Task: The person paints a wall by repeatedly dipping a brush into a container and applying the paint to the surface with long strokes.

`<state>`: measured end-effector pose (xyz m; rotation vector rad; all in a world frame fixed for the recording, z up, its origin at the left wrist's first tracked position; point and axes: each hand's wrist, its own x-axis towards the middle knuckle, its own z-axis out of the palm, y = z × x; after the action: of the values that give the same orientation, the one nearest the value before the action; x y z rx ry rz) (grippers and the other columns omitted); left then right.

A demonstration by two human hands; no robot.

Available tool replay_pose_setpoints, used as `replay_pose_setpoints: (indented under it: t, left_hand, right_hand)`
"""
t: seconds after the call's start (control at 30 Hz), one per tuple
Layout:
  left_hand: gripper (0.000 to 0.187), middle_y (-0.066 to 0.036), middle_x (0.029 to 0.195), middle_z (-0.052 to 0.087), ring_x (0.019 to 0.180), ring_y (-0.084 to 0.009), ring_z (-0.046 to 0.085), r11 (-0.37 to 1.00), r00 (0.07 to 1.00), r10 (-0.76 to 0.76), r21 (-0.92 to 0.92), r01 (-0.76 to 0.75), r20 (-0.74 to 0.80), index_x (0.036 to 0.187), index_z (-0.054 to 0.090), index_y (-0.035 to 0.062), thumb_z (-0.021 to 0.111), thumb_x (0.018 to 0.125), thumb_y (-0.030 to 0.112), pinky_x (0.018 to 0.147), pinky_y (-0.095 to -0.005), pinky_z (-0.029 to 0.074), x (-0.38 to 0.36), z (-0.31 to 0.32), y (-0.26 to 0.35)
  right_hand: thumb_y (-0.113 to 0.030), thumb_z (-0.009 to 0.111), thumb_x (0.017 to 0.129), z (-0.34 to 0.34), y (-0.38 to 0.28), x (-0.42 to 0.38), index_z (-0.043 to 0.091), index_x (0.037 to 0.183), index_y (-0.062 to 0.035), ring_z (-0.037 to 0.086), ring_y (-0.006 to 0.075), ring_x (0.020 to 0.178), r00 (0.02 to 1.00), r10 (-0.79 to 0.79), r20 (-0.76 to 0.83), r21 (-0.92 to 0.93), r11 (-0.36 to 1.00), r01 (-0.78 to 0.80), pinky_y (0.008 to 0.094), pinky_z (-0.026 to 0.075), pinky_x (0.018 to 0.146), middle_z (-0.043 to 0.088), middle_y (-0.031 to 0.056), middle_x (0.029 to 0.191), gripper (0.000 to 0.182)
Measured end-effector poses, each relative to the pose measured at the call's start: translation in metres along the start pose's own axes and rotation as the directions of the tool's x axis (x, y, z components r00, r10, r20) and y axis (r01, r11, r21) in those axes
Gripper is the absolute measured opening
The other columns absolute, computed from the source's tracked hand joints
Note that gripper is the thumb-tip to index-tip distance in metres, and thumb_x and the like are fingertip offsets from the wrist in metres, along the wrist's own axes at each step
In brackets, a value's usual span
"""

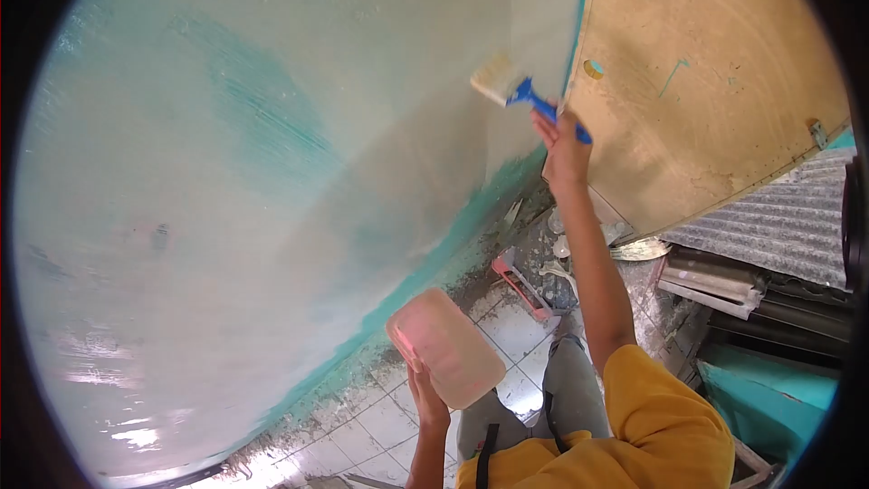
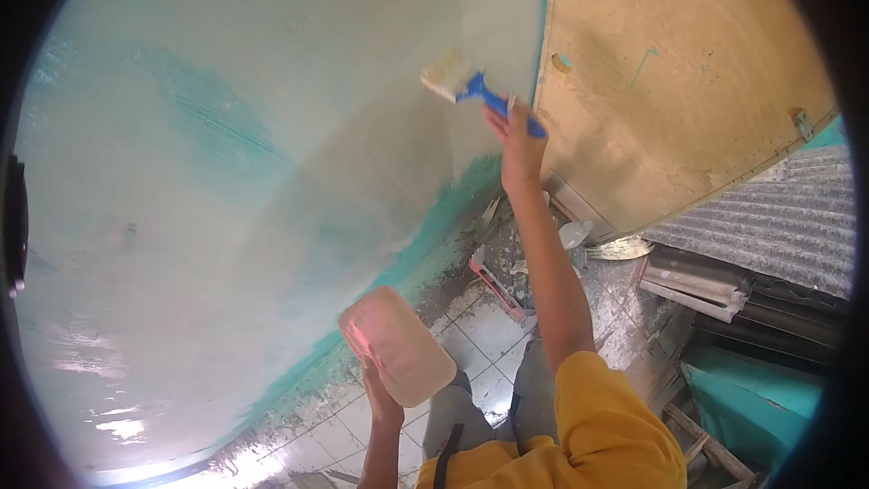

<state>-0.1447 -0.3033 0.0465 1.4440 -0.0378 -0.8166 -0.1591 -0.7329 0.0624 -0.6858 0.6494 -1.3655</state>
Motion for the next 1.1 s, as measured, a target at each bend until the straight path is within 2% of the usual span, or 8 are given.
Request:
replay_pose_setpoints:
  t: [0.17,0.3,0.5,0.57,0.67,0.8,0.87,1.1]
  left_hand:
    - [0.076,-0.014,0.145,0.043,0.134,-0.0242,0.043,0.998,0.999,0.033,-0.046,-0.032,0.013,0.152,0.028,0.0014,0.047,0.101,0.054,0.111,-0.0403,0.037,-0.006,0.013,0.009]
    - [0.072,-0.014,0.143,0.046,0.132,-0.0227,0.044,0.995,0.995,0.103,0.006,-0.103,-0.019,0.150,0.033,0.0006,0.047,0.102,0.053,0.109,-0.0379,0.038,-0.014,0.041,0.024]
    - [0.072,-0.012,0.139,0.049,0.129,-0.0204,0.046,0.989,0.981,0.146,0.015,-0.146,-0.124,0.147,0.038,-0.0001,0.048,0.102,0.054,0.107,-0.0352,0.039,-0.022,0.089,0.028]
    - [0.075,-0.013,0.146,0.046,0.133,-0.0219,0.047,0.989,0.987,0.148,0.007,-0.147,-0.060,0.151,0.033,0.0010,0.044,0.102,0.057,0.109,-0.0375,0.040,-0.027,0.110,0.038]
    - [0.074,-0.012,0.144,0.047,0.131,-0.0210,0.047,0.991,0.979,0.128,-0.019,-0.133,-0.157,0.150,0.035,0.0009,0.045,0.102,0.057,0.109,-0.0372,0.039,-0.034,0.147,0.047]
    - [0.074,-0.011,0.139,0.049,0.128,-0.0199,0.047,0.972,0.965,0.225,0.095,-0.214,-0.135,0.149,0.037,0.0000,0.047,0.102,0.056,0.108,-0.0358,0.039,-0.036,0.181,0.058]
    - [0.074,-0.011,0.137,0.050,0.128,-0.0196,0.047,0.973,0.964,0.219,0.106,-0.205,-0.148,0.148,0.037,-0.0005,0.048,0.102,0.056,0.107,-0.0352,0.038,-0.045,0.195,0.066]
    - [0.069,-0.015,0.137,0.052,0.123,-0.0207,0.052,0.940,0.942,0.319,0.164,-0.300,-0.104,0.148,0.035,-0.0030,0.056,0.102,0.043,0.103,-0.0346,0.043,-0.055,0.209,0.071]
  right_hand:
    - [-0.022,0.058,0.100,-0.076,0.105,0.002,0.063,0.113,0.0042,0.072,0.0237,0.091,0.976,0.187,-0.112,-0.020,0.982,-0.190,0.0335,0.059,0.082,0.070,0.0143,0.100,0.030]
    - [-0.023,0.059,0.100,-0.083,0.118,0.011,0.063,0.107,0.0042,0.072,0.0221,0.080,0.934,0.282,-0.220,-0.179,0.929,-0.322,0.0317,0.060,0.074,0.070,0.0124,0.091,0.029]
    - [-0.022,0.063,0.098,-0.064,0.020,0.014,0.064,0.101,0.0020,0.072,0.0189,0.073,0.947,0.294,-0.127,-0.340,0.884,-0.320,0.0285,0.059,0.066,0.070,0.0111,0.086,0.024]
    - [-0.023,0.067,0.097,-0.056,-0.035,-0.002,0.066,0.100,-0.0001,0.070,0.0168,0.074,0.959,0.281,0.043,-0.312,0.916,-0.254,0.0278,0.058,0.068,0.070,0.0098,0.087,0.023]
    - [-0.022,0.069,0.095,-0.049,-0.120,-0.033,0.065,0.100,-0.0018,0.068,0.0147,0.074,0.941,0.245,0.233,-0.345,0.926,-0.155,0.0278,0.057,0.070,0.069,0.0080,0.088,0.021]
    - [-0.021,0.067,0.097,-0.045,-0.216,-0.069,0.063,0.100,-0.0024,0.066,0.0135,0.075,0.913,0.202,0.354,-0.485,0.874,-0.005,0.0283,0.055,0.071,0.068,0.0067,0.088,0.020]
    - [-0.021,0.064,0.098,-0.053,-0.241,-0.081,0.062,0.100,-0.0015,0.065,0.0137,0.074,0.891,0.242,0.384,-0.405,0.911,-0.073,0.0284,0.055,0.070,0.067,0.0058,0.089,0.020]
    - [-0.015,0.065,0.096,-0.056,-0.266,-0.124,0.064,0.090,-0.0020,0.063,0.0101,0.065,0.823,0.225,0.521,-0.626,0.756,0.189,0.0269,0.047,0.056,0.066,0.0048,0.072,0.015]
